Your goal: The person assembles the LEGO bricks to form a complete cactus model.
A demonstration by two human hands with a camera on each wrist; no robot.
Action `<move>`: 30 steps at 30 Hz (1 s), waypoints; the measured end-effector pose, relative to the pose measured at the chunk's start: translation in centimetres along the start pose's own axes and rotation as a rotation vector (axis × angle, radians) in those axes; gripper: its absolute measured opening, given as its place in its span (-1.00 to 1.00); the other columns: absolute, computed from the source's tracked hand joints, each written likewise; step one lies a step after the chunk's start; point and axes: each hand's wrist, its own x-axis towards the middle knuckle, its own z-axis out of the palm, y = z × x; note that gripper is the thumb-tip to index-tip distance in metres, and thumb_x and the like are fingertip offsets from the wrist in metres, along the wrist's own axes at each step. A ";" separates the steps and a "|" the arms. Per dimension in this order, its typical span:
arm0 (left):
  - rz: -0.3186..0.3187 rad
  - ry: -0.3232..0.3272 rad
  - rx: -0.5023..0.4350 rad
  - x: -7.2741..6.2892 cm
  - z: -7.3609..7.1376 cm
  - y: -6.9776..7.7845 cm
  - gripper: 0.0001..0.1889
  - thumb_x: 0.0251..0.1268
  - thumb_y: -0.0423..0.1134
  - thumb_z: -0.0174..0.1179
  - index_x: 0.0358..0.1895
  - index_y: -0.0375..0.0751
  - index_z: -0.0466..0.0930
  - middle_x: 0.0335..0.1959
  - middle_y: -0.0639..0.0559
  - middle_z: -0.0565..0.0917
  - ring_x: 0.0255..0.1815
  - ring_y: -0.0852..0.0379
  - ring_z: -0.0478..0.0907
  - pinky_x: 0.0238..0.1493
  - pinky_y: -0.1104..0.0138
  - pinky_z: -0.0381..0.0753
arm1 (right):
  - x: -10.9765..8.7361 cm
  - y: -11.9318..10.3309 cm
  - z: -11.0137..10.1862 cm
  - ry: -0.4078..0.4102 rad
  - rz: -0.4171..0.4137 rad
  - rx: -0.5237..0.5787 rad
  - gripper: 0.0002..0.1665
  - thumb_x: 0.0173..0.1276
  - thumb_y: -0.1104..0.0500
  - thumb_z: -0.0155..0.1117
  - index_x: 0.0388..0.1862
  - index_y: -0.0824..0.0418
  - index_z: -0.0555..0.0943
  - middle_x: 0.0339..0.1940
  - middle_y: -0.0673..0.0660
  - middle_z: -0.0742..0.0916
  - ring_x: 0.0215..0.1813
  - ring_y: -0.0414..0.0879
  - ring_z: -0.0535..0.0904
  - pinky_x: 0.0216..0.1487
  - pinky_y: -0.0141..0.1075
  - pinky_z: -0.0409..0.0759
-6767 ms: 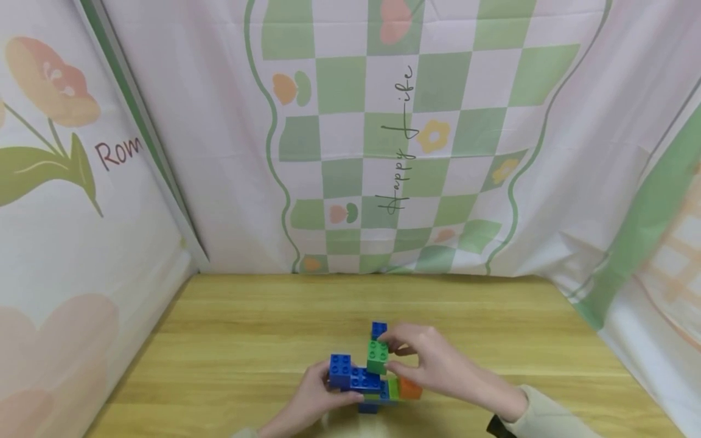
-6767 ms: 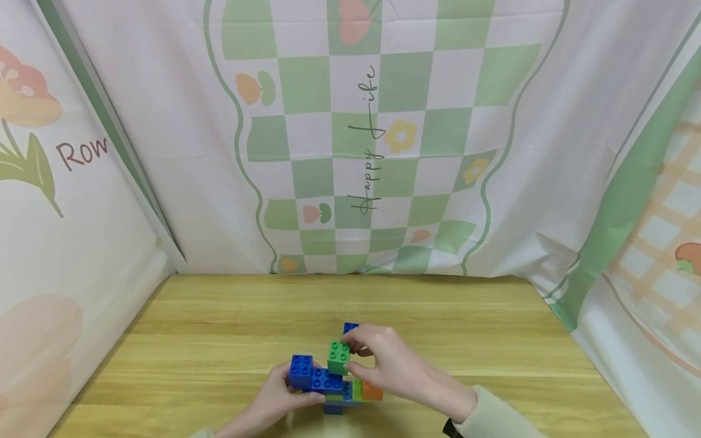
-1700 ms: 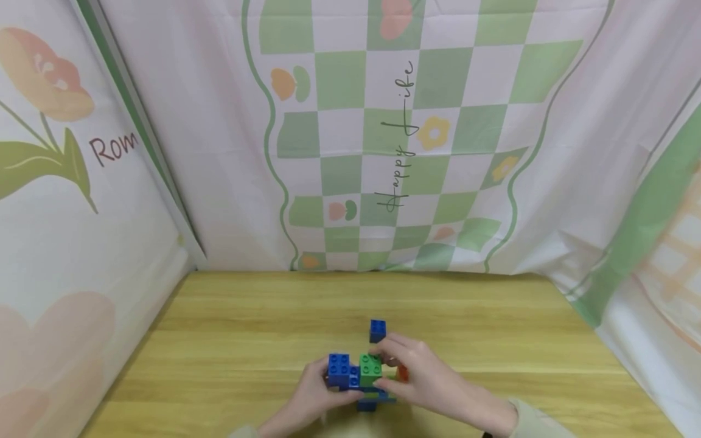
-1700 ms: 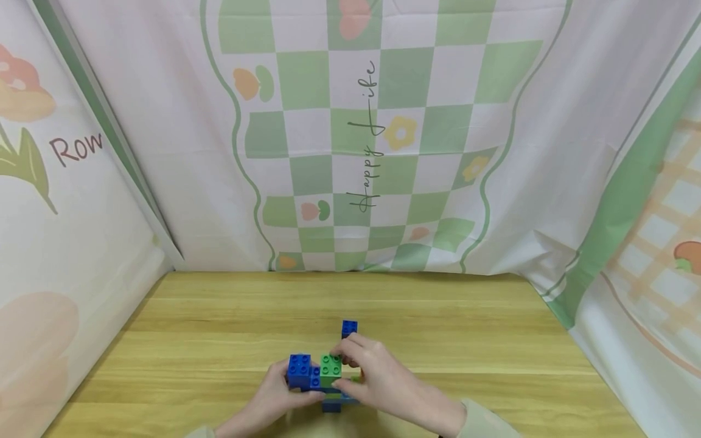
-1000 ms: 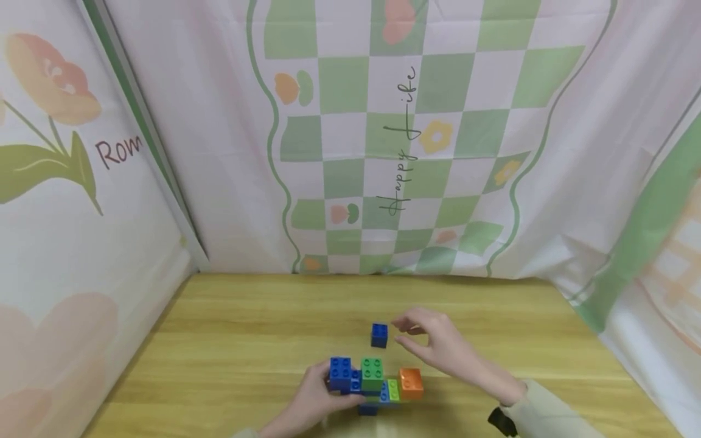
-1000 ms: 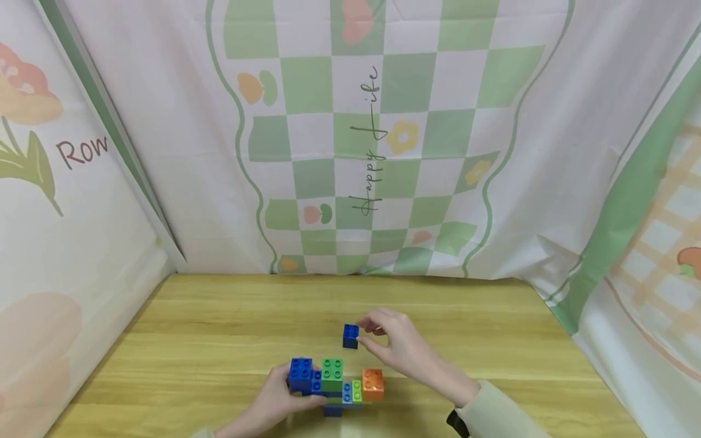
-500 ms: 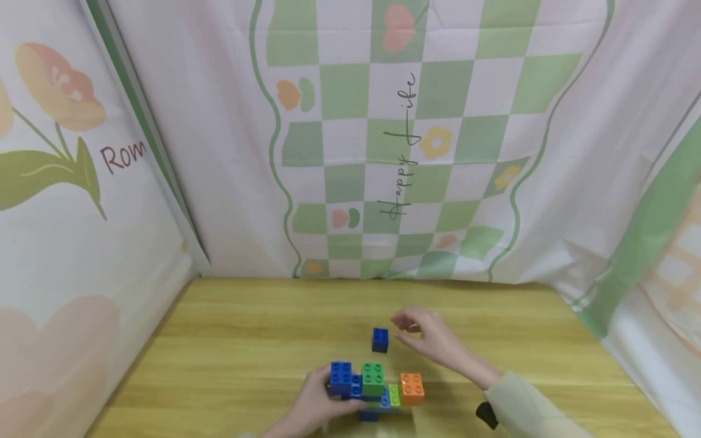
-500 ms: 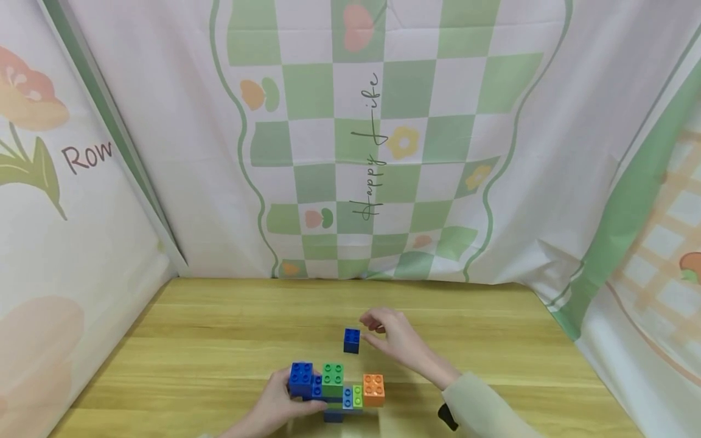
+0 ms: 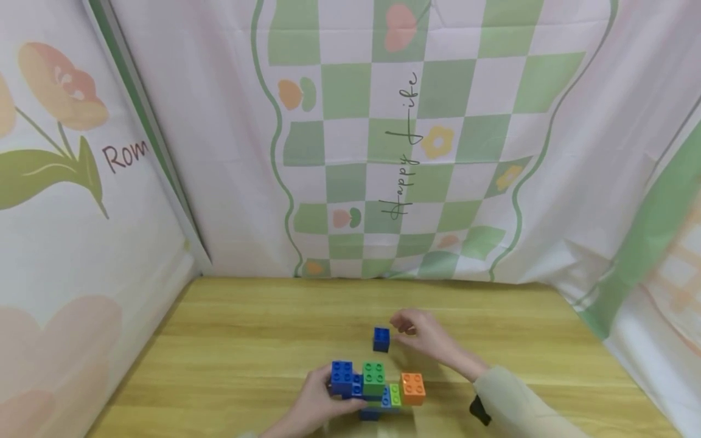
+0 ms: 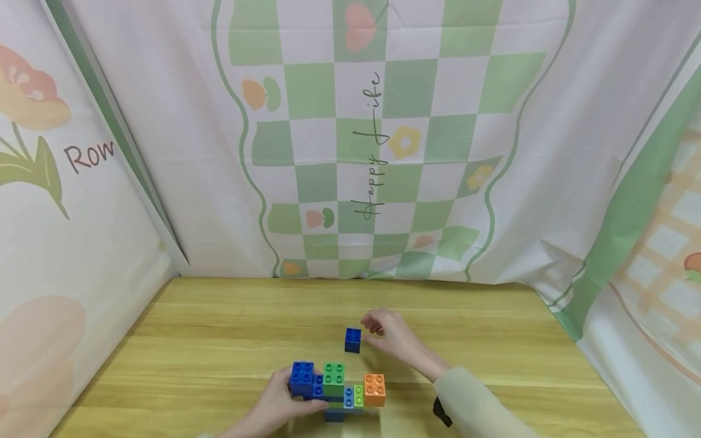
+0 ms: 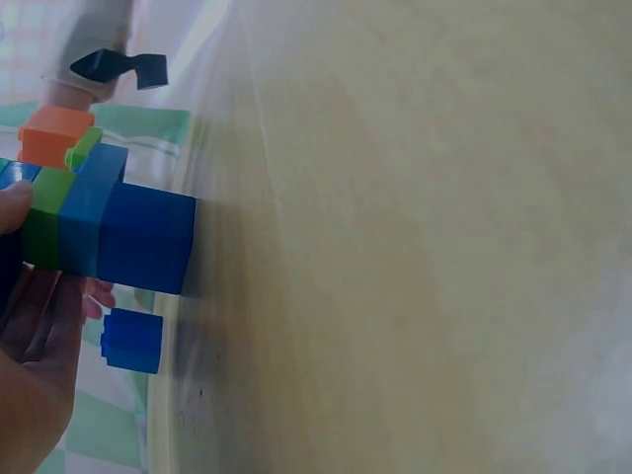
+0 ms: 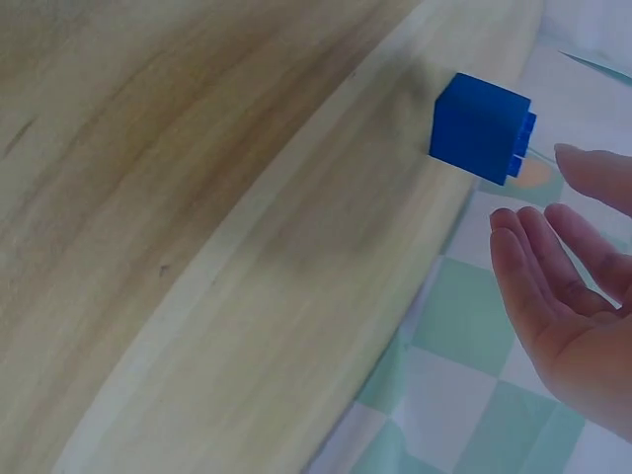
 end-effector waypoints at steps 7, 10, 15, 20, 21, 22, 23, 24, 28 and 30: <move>0.027 0.003 0.022 0.0 -0.1 -0.1 -0.47 0.01 -0.20 0.51 0.12 -0.11 0.61 -0.01 -0.03 0.76 -0.07 0.26 0.71 -0.01 0.52 0.67 | 0.3 0.5 0.6 -0.023 0.007 0.004 -0.68 0.16 0.30 0.47 -0.14 0.41 0.62 -0.23 0.27 0.76 -0.24 0.07 0.71 -0.20 -0.26 0.77; 0.037 0.001 0.028 0.1 -0.1 -0.2 -0.47 0.01 -0.22 0.51 0.12 -0.12 0.60 -0.01 -0.05 0.76 -0.07 0.27 0.71 -0.01 0.52 0.67 | 0.4 0.6 0.7 -0.039 0.023 0.002 -0.67 0.15 0.30 0.47 -0.14 0.42 0.61 -0.23 0.27 0.76 -0.23 0.06 0.71 -0.20 -0.26 0.77; 0.032 0.004 0.041 0.1 -0.1 -0.2 -0.47 0.01 -0.21 0.51 0.12 -0.10 0.60 -0.01 -0.03 0.76 -0.08 0.29 0.71 0.00 0.53 0.66 | 0.4 0.7 1.1 -0.069 0.061 0.010 -0.64 0.14 0.27 0.47 -0.12 0.42 0.61 -0.21 0.28 0.75 -0.22 0.07 0.71 -0.18 -0.24 0.77; 0.031 0.005 0.040 0.0 -0.1 -0.1 -0.48 0.01 -0.22 0.51 0.12 -0.10 0.61 -0.01 -0.03 0.77 -0.08 0.29 0.71 0.00 0.52 0.66 | 0.5 0.9 1.3 -0.090 0.093 0.013 -0.63 0.14 0.24 0.48 -0.11 0.38 0.61 -0.19 0.25 0.76 -0.21 0.04 0.71 -0.17 -0.24 0.76; 0.024 0.007 0.037 0.0 0.0 -0.1 -0.48 0.01 -0.22 0.51 0.12 -0.09 0.61 -0.02 -0.03 0.77 -0.08 0.29 0.71 0.00 0.53 0.66 | 0.6 0.9 1.3 -0.094 0.096 0.013 -0.63 0.14 0.23 0.48 -0.11 0.37 0.61 -0.19 0.24 0.76 -0.21 0.03 0.71 -0.17 -0.24 0.76; 0.017 0.007 0.034 0.0 0.0 -0.1 -0.48 0.01 -0.22 0.51 0.12 -0.10 0.61 -0.02 -0.03 0.77 -0.08 0.28 0.71 0.00 0.53 0.66 | 0.6 0.9 1.3 -0.096 0.100 0.013 -0.63 0.14 0.23 0.48 -0.11 0.36 0.61 -0.19 0.24 0.76 -0.21 0.02 0.71 -0.18 -0.24 0.76; 0.009 0.009 0.033 0.0 0.0 -0.1 -0.48 0.01 -0.21 0.51 0.12 -0.09 0.61 -0.01 -0.02 0.77 -0.07 0.28 0.71 0.00 0.54 0.65 | 0.6 0.9 1.4 -0.099 0.101 0.016 -0.63 0.15 0.22 0.48 -0.11 0.35 0.62 -0.19 0.23 0.76 -0.20 0.02 0.71 -0.17 -0.23 0.76; 0.002 0.009 0.033 0.0 0.0 0.0 -0.47 0.01 -0.21 0.51 0.12 -0.09 0.61 -0.01 -0.02 0.77 -0.07 0.27 0.71 0.00 0.54 0.65 | 0.6 0.9 1.4 -0.100 0.102 0.013 -0.64 0.15 0.22 0.48 -0.11 0.34 0.62 -0.19 0.23 0.76 -0.20 0.02 0.71 -0.18 -0.22 0.76; -0.011 0.012 0.032 0.0 -0.1 0.0 -0.48 0.02 -0.22 0.51 0.12 -0.08 0.61 -0.01 -0.02 0.77 -0.07 0.27 0.70 0.00 0.54 0.65 | 0.5 0.8 1.5 -0.105 0.104 0.013 -0.65 0.15 0.22 0.48 -0.12 0.32 0.62 -0.19 0.22 0.76 -0.20 0.02 0.71 -0.18 -0.23 0.76; -0.008 0.011 0.033 0.0 -0.1 0.1 -0.48 0.02 -0.22 0.50 0.12 -0.08 0.61 -0.01 -0.02 0.77 -0.07 0.27 0.70 0.00 0.54 0.65 | 0.5 0.7 1.5 -0.110 0.107 0.014 -0.65 0.15 0.23 0.48 -0.11 0.32 0.62 -0.19 0.21 0.76 -0.20 0.03 0.71 -0.18 -0.27 0.76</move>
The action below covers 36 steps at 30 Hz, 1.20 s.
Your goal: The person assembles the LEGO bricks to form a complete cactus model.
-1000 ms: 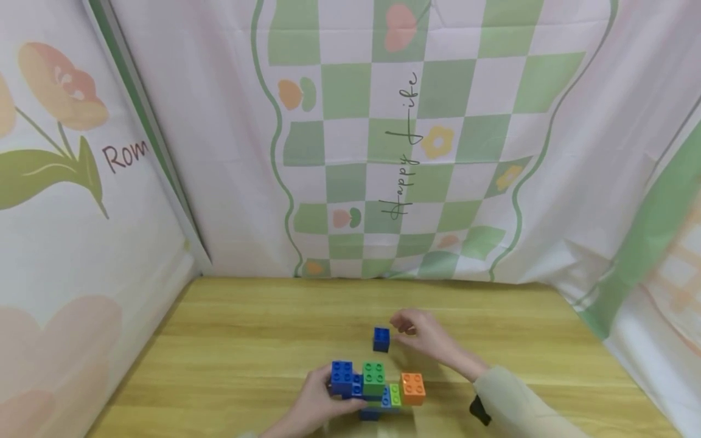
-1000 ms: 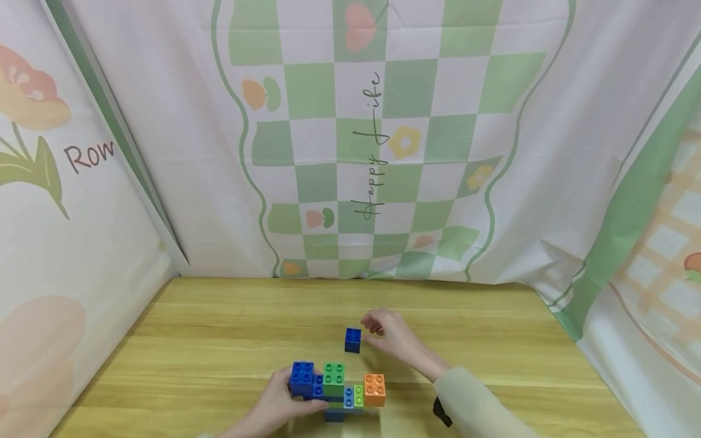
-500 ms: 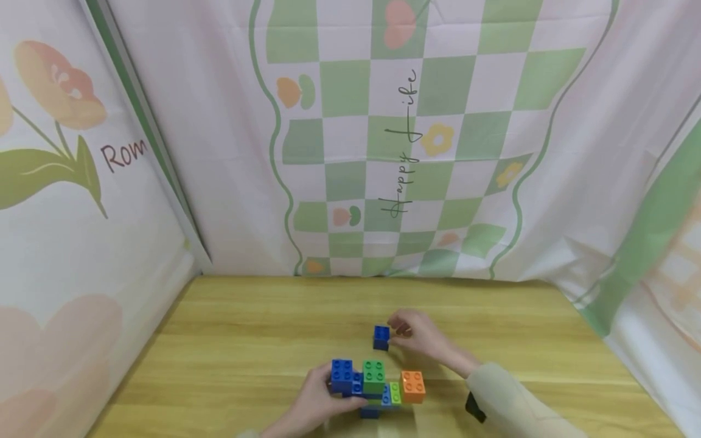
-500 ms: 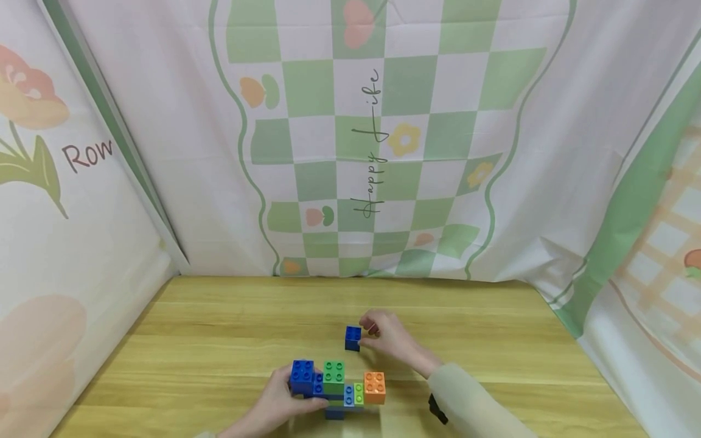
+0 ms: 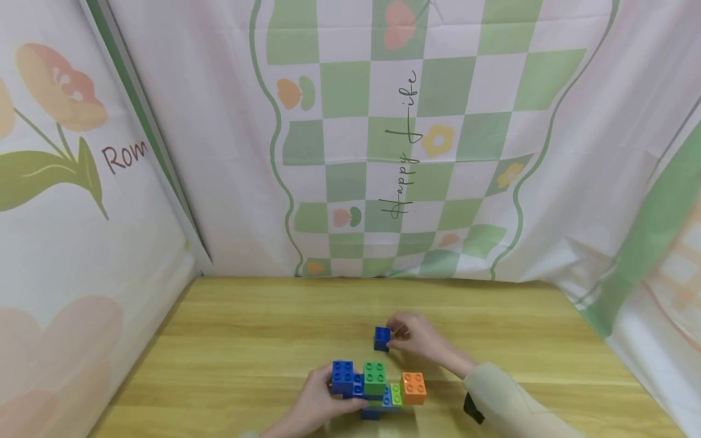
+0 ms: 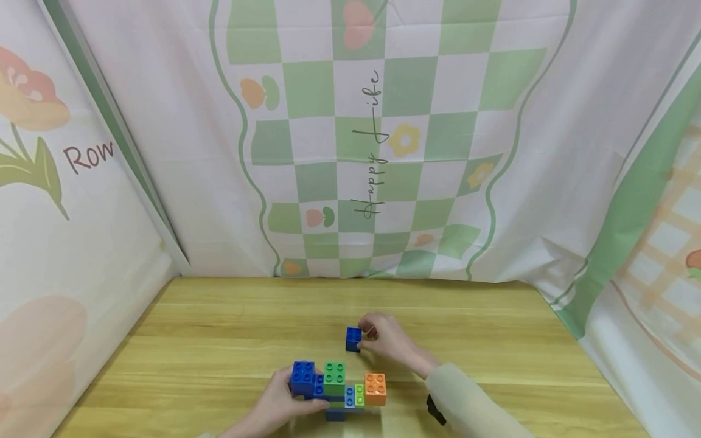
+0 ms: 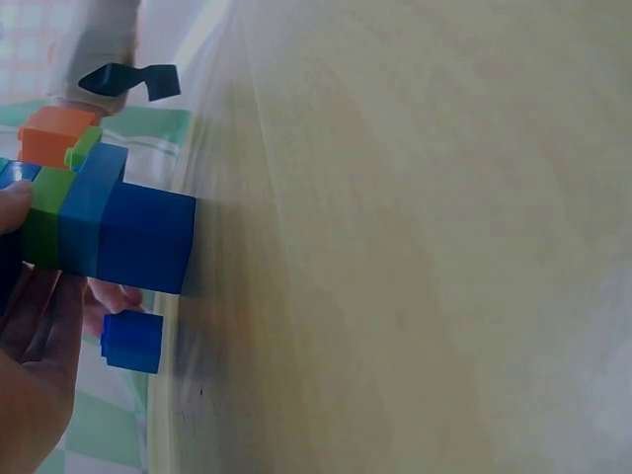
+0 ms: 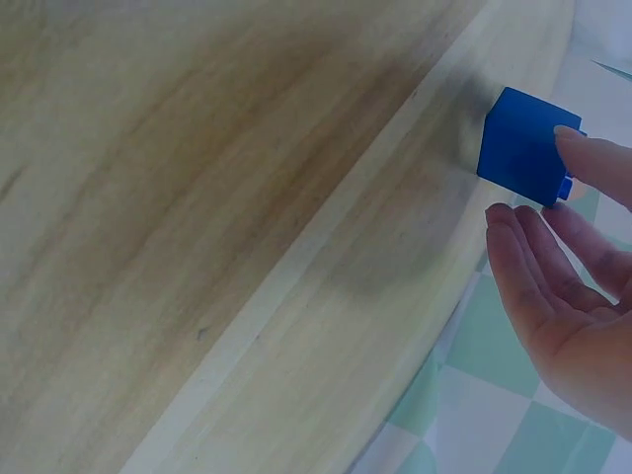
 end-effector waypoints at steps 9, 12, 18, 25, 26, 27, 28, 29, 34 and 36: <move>0.021 -0.005 0.004 0.0 0.0 -0.2 -0.48 0.01 -0.16 0.52 0.11 -0.06 0.62 -0.03 0.02 0.77 -0.06 0.25 0.71 0.02 0.51 0.66 | 0.0 -0.2 0.1 0.003 0.010 -0.016 -0.68 0.15 0.25 0.47 -0.13 0.30 0.63 -0.23 0.17 0.76 -0.22 -0.02 0.70 -0.22 -0.41 0.71; 0.026 -0.005 0.000 0.0 0.1 -0.3 -0.48 0.01 -0.17 0.52 0.11 -0.07 0.62 -0.03 0.01 0.77 -0.06 0.25 0.71 0.01 0.51 0.66 | -0.1 -0.3 0.1 0.010 0.021 -0.027 -0.71 0.17 0.25 0.46 -0.14 0.28 0.63 -0.24 0.15 0.76 -0.22 -0.05 0.69 -0.22 -0.44 0.70; 0.026 -0.005 -0.022 0.0 0.1 -0.1 -0.49 0.03 -0.22 0.50 0.12 -0.09 0.62 -0.02 -0.03 0.77 -0.08 0.26 0.71 0.00 0.52 0.66 | -0.3 -0.6 -0.1 0.016 0.035 -0.003 -0.73 0.18 0.26 0.45 -0.15 0.30 0.63 -0.24 0.16 0.76 -0.22 -0.03 0.70 -0.21 -0.39 0.72; 0.019 -0.004 -0.011 0.0 -0.1 -0.1 -0.49 0.02 -0.19 0.51 0.11 -0.09 0.61 -0.02 -0.01 0.77 -0.06 0.26 0.71 0.01 0.53 0.65 | -0.6 -1.5 -0.5 0.020 0.032 0.000 -0.73 0.19 0.25 0.44 -0.15 0.30 0.63 -0.24 0.18 0.77 -0.21 -0.05 0.71 -0.18 -0.36 0.75; 0.019 -0.004 -0.006 0.0 -0.1 -0.1 -0.49 0.02 -0.18 0.51 0.11 -0.08 0.61 -0.02 0.00 0.77 -0.06 0.26 0.71 0.01 0.53 0.65 | -0.7 -1.6 -0.6 0.024 0.027 -0.001 -0.73 0.19 0.25 0.44 -0.14 0.30 0.63 -0.24 0.18 0.77 -0.21 -0.04 0.71 -0.17 -0.33 0.76; 0.019 -0.004 -0.002 0.0 -0.1 -0.1 -0.49 0.01 -0.17 0.51 0.10 -0.07 0.61 -0.02 0.01 0.77 -0.06 0.25 0.71 0.01 0.53 0.65 | -0.7 -1.8 -0.8 0.030 0.020 0.000 -0.73 0.19 0.25 0.44 -0.14 0.31 0.63 -0.24 0.18 0.77 -0.21 -0.03 0.72 -0.17 -0.30 0.76; 0.021 -0.004 0.004 0.0 -0.1 -0.1 -0.48 0.01 -0.16 0.52 0.10 -0.07 0.61 -0.02 0.02 0.77 -0.06 0.25 0.71 0.01 0.53 0.65 | -0.8 -1.9 -0.8 0.034 0.021 -0.001 -0.73 0.19 0.25 0.44 -0.14 0.30 0.63 -0.23 0.17 0.77 -0.20 -0.03 0.72 -0.15 -0.28 0.77; 0.021 -0.006 0.005 0.0 -0.1 -0.1 -0.48 0.01 -0.16 0.52 0.11 -0.06 0.61 -0.02 0.02 0.77 -0.05 0.23 0.71 0.01 0.53 0.65 | -0.8 -2.1 -1.0 0.040 0.017 -0.002 -0.73 0.19 0.25 0.44 -0.14 0.30 0.63 -0.23 0.17 0.77 -0.20 -0.02 0.72 -0.15 -0.26 0.77; 0.001 -0.009 0.004 0.0 0.0 0.0 -0.47 -0.01 -0.14 0.52 0.11 -0.05 0.61 -0.01 0.02 0.77 -0.03 0.20 0.71 0.01 0.54 0.65 | -1.1 -2.7 -1.4 0.059 -0.005 0.001 -0.73 0.19 0.26 0.44 -0.14 0.29 0.63 -0.24 0.16 0.77 -0.20 0.00 0.73 -0.14 -0.24 0.78; -0.010 -0.005 0.005 0.0 0.0 0.0 -0.46 -0.01 -0.13 0.53 0.11 -0.04 0.61 0.00 0.02 0.76 -0.02 0.20 0.71 0.01 0.54 0.65 | -1.3 -2.9 -1.6 0.065 -0.018 0.010 -0.73 0.19 0.26 0.44 -0.14 0.30 0.63 -0.24 0.17 0.77 -0.20 -0.01 0.73 -0.14 -0.25 0.78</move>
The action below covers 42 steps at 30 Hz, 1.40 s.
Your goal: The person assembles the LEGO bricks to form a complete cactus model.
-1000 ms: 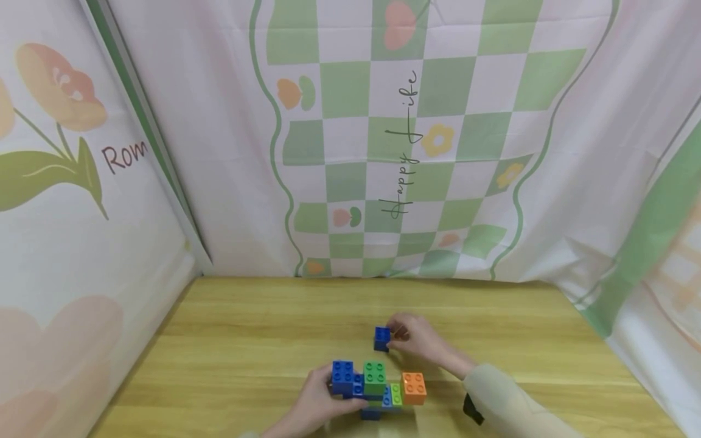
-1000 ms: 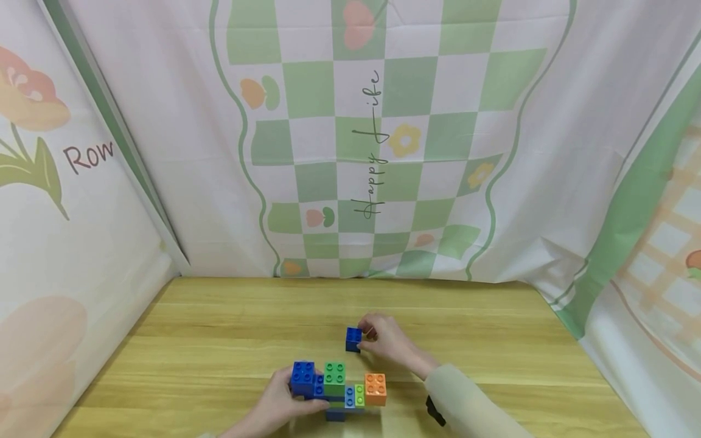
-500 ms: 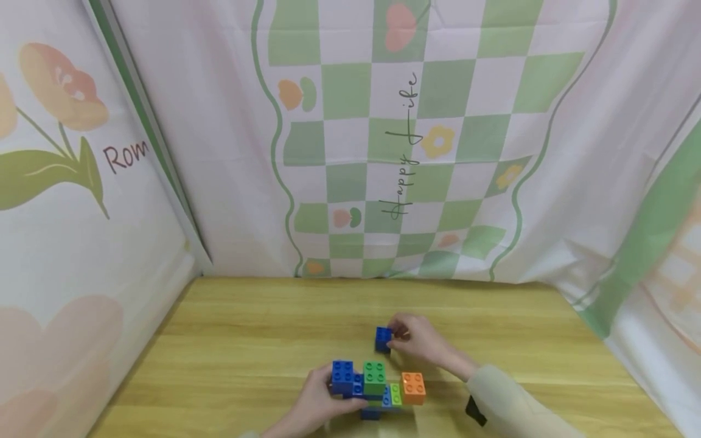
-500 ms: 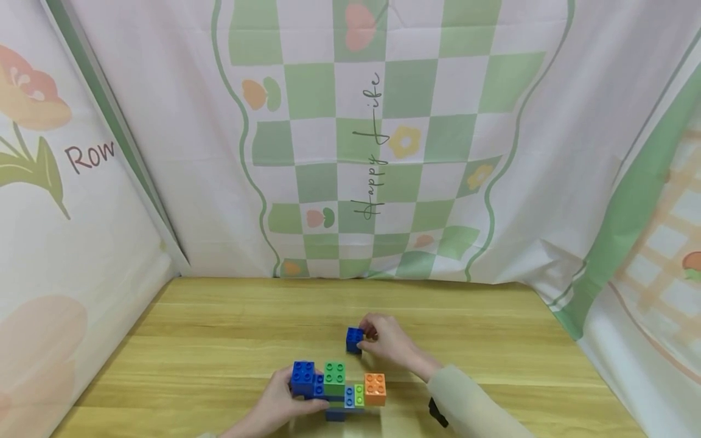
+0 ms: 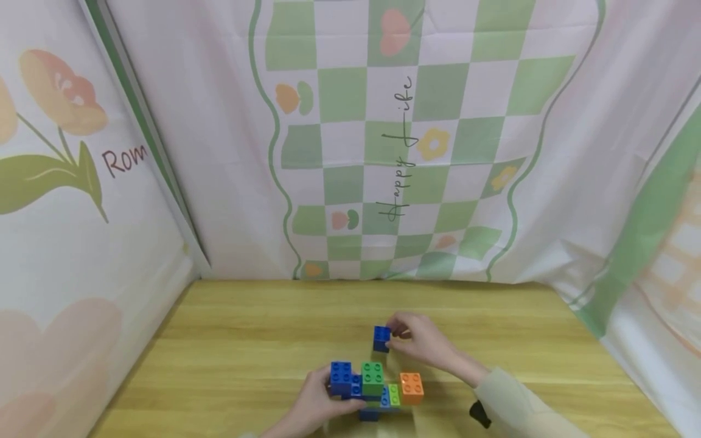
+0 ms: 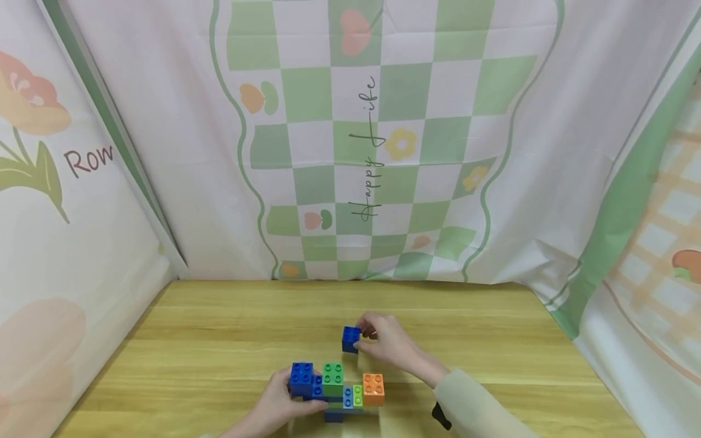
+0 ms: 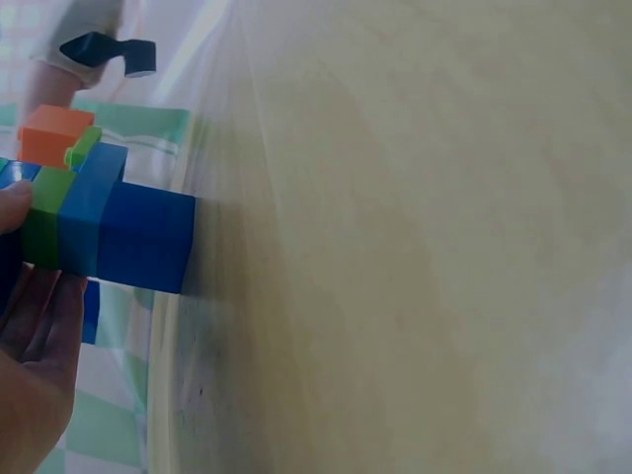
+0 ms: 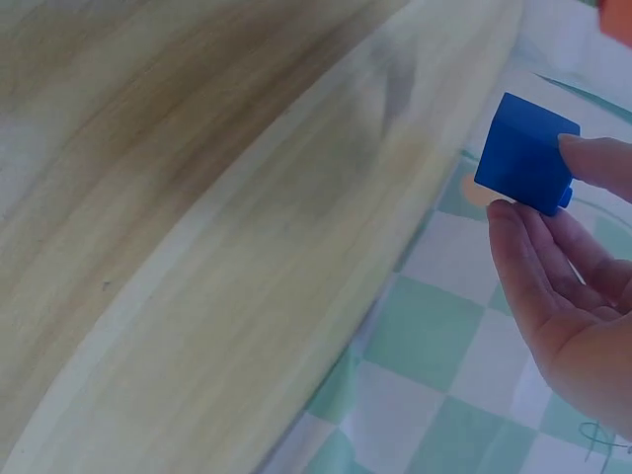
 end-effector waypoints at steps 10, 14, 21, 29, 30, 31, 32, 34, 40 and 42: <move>-0.014 0.002 0.001 0.0 -0.1 -0.1 -0.45 0.00 -0.10 0.52 0.14 0.01 0.61 0.03 0.03 0.75 0.03 0.16 0.69 0.04 0.50 0.65 | -0.8 -1.5 -0.7 -0.016 -0.030 0.031 -0.72 0.21 0.22 0.44 -0.12 0.27 0.63 -0.21 0.15 0.77 -0.18 -0.01 0.73 -0.15 -0.43 0.74; -0.020 -0.001 -0.002 0.0 0.0 -0.1 -0.44 0.00 -0.10 0.52 0.15 0.02 0.60 0.05 0.03 0.75 0.05 0.14 0.69 0.08 0.44 0.67 | -1.1 -2.0 -0.9 -0.013 -0.039 0.049 -0.73 0.22 0.20 0.44 -0.12 0.26 0.64 -0.21 0.14 0.77 -0.17 0.00 0.74 -0.15 -0.41 0.75; -0.020 -0.003 -0.020 -0.1 0.0 -0.1 -0.44 0.01 -0.09 0.52 0.15 0.01 0.60 0.05 0.02 0.75 0.04 0.12 0.69 0.10 0.39 0.68 | -2.0 -3.6 -1.8 -0.006 -0.060 0.090 -0.71 0.23 0.18 0.44 -0.11 0.24 0.63 -0.18 0.12 0.77 -0.13 0.02 0.73 -0.10 -0.35 0.76; 0.005 -0.014 -0.028 -0.1 0.1 -0.2 -0.45 0.02 -0.09 0.52 0.15 -0.01 0.60 0.02 0.00 0.76 0.00 0.16 0.71 0.03 0.45 0.69 | -2.7 -4.7 -2.4 0.036 -0.125 0.076 -0.73 0.23 0.20 0.44 -0.11 0.19 0.63 -0.17 0.10 0.78 -0.13 -0.08 0.73 -0.12 -0.38 0.76; 0.011 -0.015 -0.028 -0.1 0.1 -0.3 -0.45 0.03 -0.10 0.51 0.15 -0.02 0.60 0.02 0.00 0.76 -0.01 0.17 0.71 0.02 0.47 0.68 | -2.8 -4.8 -2.5 0.044 -0.131 0.070 -0.73 0.23 0.20 0.44 -0.11 0.18 0.63 -0.17 0.09 0.78 -0.13 -0.11 0.73 -0.12 -0.39 0.76; 0.019 -0.017 -0.028 -0.1 0.1 -0.3 -0.46 0.03 -0.11 0.51 0.15 -0.02 0.60 0.01 0.00 0.76 -0.02 0.18 0.71 0.01 0.49 0.68 | -2.8 -4.9 -2.6 0.049 -0.136 0.067 -0.73 0.23 0.21 0.44 -0.11 0.17 0.63 -0.16 0.08 0.78 -0.12 -0.13 0.73 -0.11 -0.40 0.76; 0.024 -0.018 -0.028 -0.1 0.1 -0.4 -0.46 0.04 -0.12 0.51 0.15 -0.02 0.60 0.01 0.00 0.76 -0.03 0.19 0.71 0.01 0.50 0.67 | -2.8 -5.1 -2.7 0.057 -0.143 0.064 -0.73 0.22 0.21 0.45 -0.10 0.16 0.63 -0.16 0.07 0.78 -0.12 -0.15 0.73 -0.11 -0.41 0.76; 0.030 -0.018 -0.027 -0.1 0.1 -0.4 -0.46 0.04 -0.13 0.51 0.15 -0.02 0.60 0.01 0.00 0.76 -0.03 0.20 0.71 0.01 0.51 0.67 | -2.8 -5.4 -2.8 0.074 -0.164 0.059 -0.73 0.22 0.22 0.45 -0.11 0.15 0.63 -0.16 0.06 0.78 -0.13 -0.16 0.73 -0.12 -0.44 0.75; 0.030 -0.019 -0.021 0.0 0.1 -0.4 -0.47 0.04 -0.13 0.51 0.15 0.00 0.61 0.01 0.02 0.76 -0.02 0.20 0.71 0.01 0.52 0.66 | -3.0 -6.4 -3.2 0.116 -0.244 0.042 -0.71 0.19 0.26 0.46 -0.11 0.20 0.63 -0.19 0.09 0.79 -0.16 -0.14 0.74 -0.16 -0.46 0.74; 0.033 -0.018 -0.017 0.0 0.1 -0.4 -0.47 0.04 -0.13 0.51 0.15 -0.01 0.61 0.01 0.01 0.76 -0.02 0.20 0.71 0.02 0.52 0.66 | -3.1 -6.6 -3.3 0.121 -0.250 0.034 -0.71 0.18 0.27 0.46 -0.11 0.20 0.63 -0.19 0.08 0.79 -0.16 -0.15 0.74 -0.16 -0.46 0.74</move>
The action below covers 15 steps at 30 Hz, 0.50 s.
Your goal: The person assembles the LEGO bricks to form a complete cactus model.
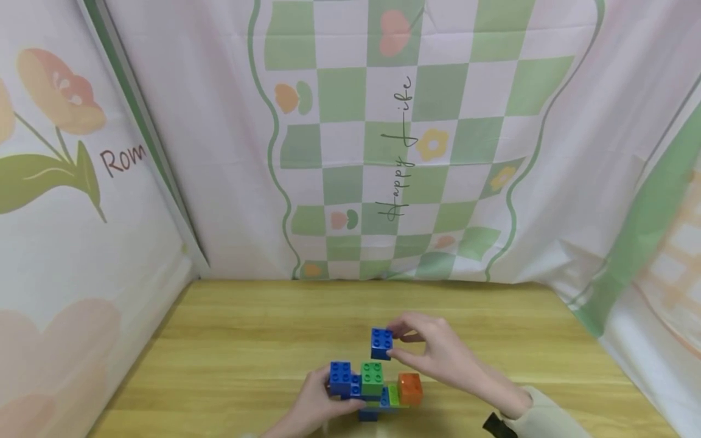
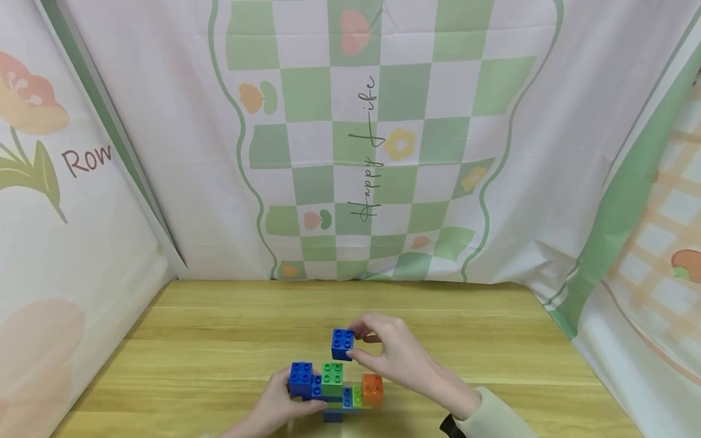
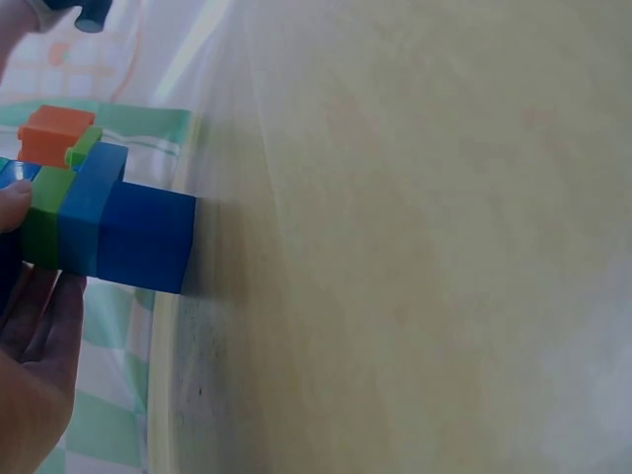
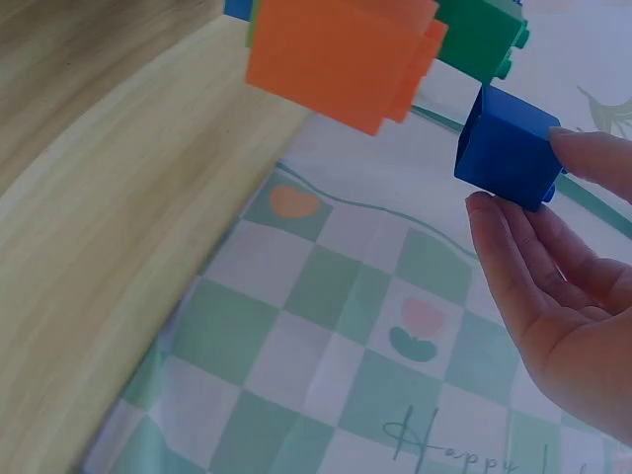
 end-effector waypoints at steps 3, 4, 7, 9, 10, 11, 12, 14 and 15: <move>0.002 0.003 0.004 -0.1 0.0 0.0 -0.47 0.03 -0.14 0.51 0.14 -0.03 0.61 0.01 0.01 0.76 -0.03 0.22 0.71 0.02 0.53 0.65 | -0.1 -0.4 -0.2 -0.002 -0.003 0.000 -0.69 0.19 0.26 0.47 -0.09 0.19 0.63 -0.17 0.07 0.79 -0.14 -0.16 0.73 -0.15 -0.46 0.74; 0.004 0.004 0.007 -0.1 0.0 0.0 -0.47 0.03 -0.14 0.51 0.14 -0.04 0.61 0.00 0.01 0.76 -0.04 0.23 0.71 0.02 0.53 0.65 | -0.1 -0.6 -0.3 -0.005 -0.004 0.003 -0.69 0.19 0.26 0.46 -0.08 0.18 0.63 -0.16 0.07 0.78 -0.14 -0.16 0.73 -0.14 -0.46 0.74; 0.018 0.007 0.019 -0.1 -0.1 0.1 -0.48 0.03 -0.16 0.50 0.13 -0.07 0.60 -0.01 -0.01 0.76 -0.05 0.24 0.71 0.03 0.51 0.65 | -0.1 -1.1 -0.4 -0.011 -0.024 0.013 -0.67 0.20 0.26 0.46 -0.06 0.18 0.62 -0.14 0.07 0.78 -0.12 -0.16 0.73 -0.13 -0.44 0.75; 0.021 0.012 0.024 -0.1 -0.1 0.1 -0.48 0.03 -0.18 0.50 0.12 -0.09 0.60 -0.01 -0.02 0.76 -0.06 0.25 0.71 0.03 0.51 0.65 | -0.1 -1.4 -0.4 -0.014 -0.036 0.017 -0.67 0.20 0.27 0.45 -0.05 0.18 0.62 -0.14 0.06 0.77 -0.12 -0.15 0.73 -0.13 -0.43 0.75; 0.025 0.013 0.025 -0.1 -0.1 0.1 -0.48 0.03 -0.18 0.50 0.12 -0.09 0.60 -0.01 -0.02 0.76 -0.06 0.25 0.71 0.03 0.50 0.65 | -0.2 -1.6 -0.5 -0.019 -0.037 0.020 -0.67 0.20 0.27 0.45 -0.05 0.17 0.62 -0.14 0.06 0.77 -0.12 -0.15 0.73 -0.13 -0.43 0.75; 0.026 0.013 0.025 -0.1 -0.1 0.1 -0.49 0.03 -0.18 0.50 0.12 -0.09 0.60 -0.02 -0.02 0.77 -0.07 0.25 0.71 0.03 0.50 0.65 | -0.2 -1.8 -0.5 -0.025 -0.035 0.025 -0.67 0.20 0.26 0.45 -0.05 0.17 0.61 -0.14 0.05 0.77 -0.11 -0.15 0.73 -0.12 -0.43 0.75; 0.023 0.014 0.022 -0.1 -0.1 0.1 -0.49 0.03 -0.19 0.50 0.11 -0.09 0.60 -0.02 -0.02 0.77 -0.07 0.26 0.71 0.02 0.50 0.65 | -0.2 -1.9 -0.5 -0.032 -0.029 0.032 -0.68 0.21 0.25 0.44 -0.05 0.16 0.61 -0.14 0.05 0.77 -0.11 -0.16 0.72 -0.12 -0.44 0.75; 0.025 0.015 0.018 -0.1 0.0 0.0 -0.50 0.04 -0.19 0.50 0.11 -0.08 0.61 -0.03 -0.03 0.77 -0.09 0.27 0.71 0.01 0.49 0.66 | -0.2 -2.2 -0.5 -0.052 -0.009 0.055 -0.69 0.24 0.22 0.43 -0.04 0.15 0.61 -0.13 0.04 0.77 -0.10 -0.16 0.72 -0.12 -0.45 0.74; 0.029 0.015 0.016 -0.1 0.0 0.0 -0.51 0.05 -0.19 0.50 0.11 -0.08 0.61 -0.03 -0.04 0.77 -0.09 0.26 0.71 0.00 0.49 0.66 | -0.2 -2.3 -0.4 -0.061 0.002 0.068 -0.70 0.26 0.19 0.42 -0.03 0.14 0.61 -0.13 0.04 0.77 -0.09 -0.16 0.72 -0.12 -0.45 0.74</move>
